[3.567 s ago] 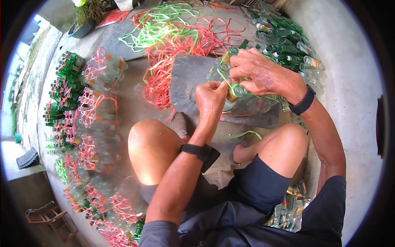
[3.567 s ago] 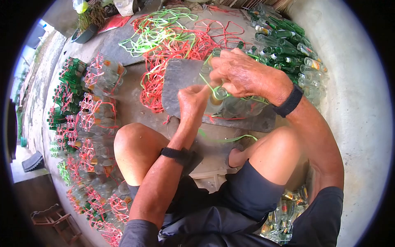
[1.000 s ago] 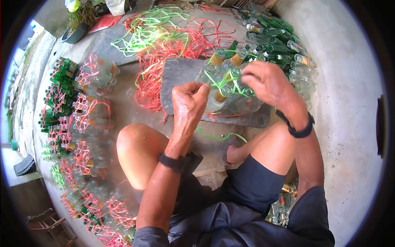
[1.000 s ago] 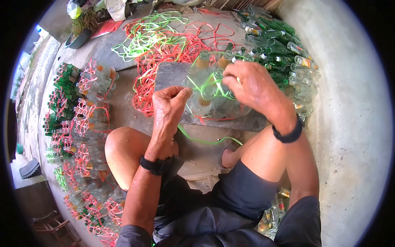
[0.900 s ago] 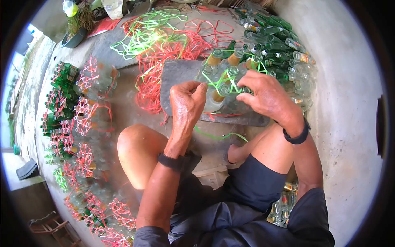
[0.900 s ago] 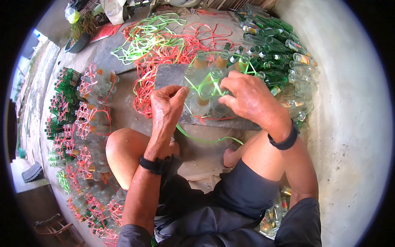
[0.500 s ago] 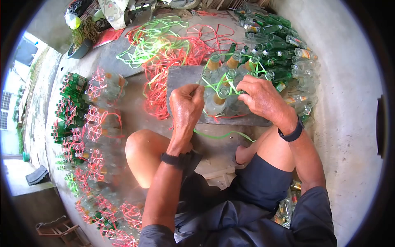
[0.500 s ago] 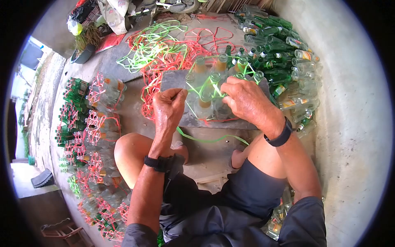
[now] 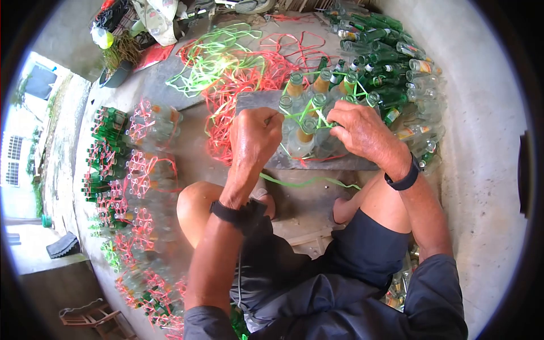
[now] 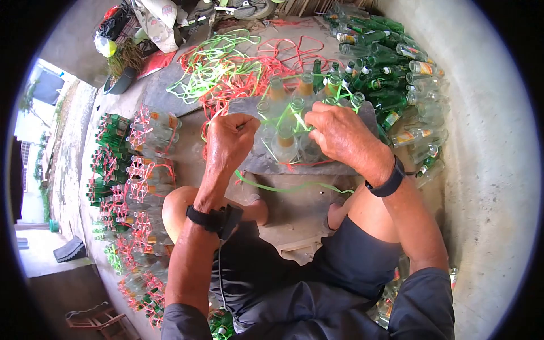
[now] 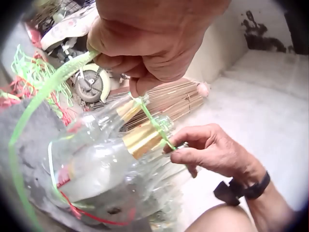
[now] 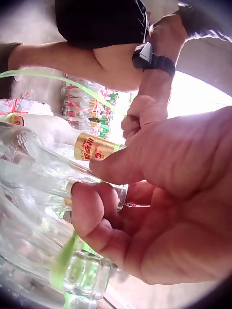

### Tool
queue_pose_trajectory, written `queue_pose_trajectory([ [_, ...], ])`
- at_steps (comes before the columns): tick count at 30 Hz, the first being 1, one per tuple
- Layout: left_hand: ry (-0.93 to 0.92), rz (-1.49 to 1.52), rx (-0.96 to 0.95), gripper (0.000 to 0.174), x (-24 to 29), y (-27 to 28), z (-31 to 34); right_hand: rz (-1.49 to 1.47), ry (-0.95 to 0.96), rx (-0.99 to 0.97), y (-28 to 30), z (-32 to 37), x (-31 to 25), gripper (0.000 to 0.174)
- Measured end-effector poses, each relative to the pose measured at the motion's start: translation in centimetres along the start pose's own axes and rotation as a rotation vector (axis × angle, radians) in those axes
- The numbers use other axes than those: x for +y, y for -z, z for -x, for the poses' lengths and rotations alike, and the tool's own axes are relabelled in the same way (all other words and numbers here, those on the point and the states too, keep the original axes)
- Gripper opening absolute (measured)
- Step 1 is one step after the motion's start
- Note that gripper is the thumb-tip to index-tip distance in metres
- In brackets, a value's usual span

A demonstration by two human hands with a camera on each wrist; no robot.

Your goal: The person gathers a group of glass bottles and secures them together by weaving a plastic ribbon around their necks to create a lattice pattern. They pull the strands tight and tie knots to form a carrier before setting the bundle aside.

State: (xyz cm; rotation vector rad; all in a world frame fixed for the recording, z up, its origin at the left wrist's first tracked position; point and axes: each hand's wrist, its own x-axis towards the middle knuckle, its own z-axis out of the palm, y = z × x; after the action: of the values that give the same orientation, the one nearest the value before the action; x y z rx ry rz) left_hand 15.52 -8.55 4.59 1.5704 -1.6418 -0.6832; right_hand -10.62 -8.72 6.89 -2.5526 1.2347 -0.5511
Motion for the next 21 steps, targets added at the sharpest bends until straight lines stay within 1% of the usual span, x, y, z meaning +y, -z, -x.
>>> queue_pose_trajectory([
  [4,-0.051,-0.134,-0.034,0.017,1.1,0.9,-0.8,-0.001,0.001,0.004,-0.2,0.1,0.0,0.018],
  [6,-0.145,-0.255,-0.063,0.018,1.1,1.3,-1.1,-0.011,0.006,0.029,-0.4,0.2,0.0,0.016],
  [10,-0.200,-0.341,-0.082,0.017,1.0,1.4,-1.8,-0.016,0.020,0.057,-0.5,0.3,0.0,0.012],
  [12,-0.277,-0.390,-0.034,0.015,1.1,1.4,-2.1,-0.015,0.008,0.045,-0.7,0.4,0.2,0.014],
  [18,-0.352,-0.470,-0.065,0.015,0.9,1.5,-3.0,-0.023,0.000,0.060,-1.0,0.7,0.2,0.016],
  [21,-0.353,-0.509,-0.078,0.016,0.7,1.7,-3.4,-0.025,0.000,0.080,-1.2,0.7,0.1,0.016],
])
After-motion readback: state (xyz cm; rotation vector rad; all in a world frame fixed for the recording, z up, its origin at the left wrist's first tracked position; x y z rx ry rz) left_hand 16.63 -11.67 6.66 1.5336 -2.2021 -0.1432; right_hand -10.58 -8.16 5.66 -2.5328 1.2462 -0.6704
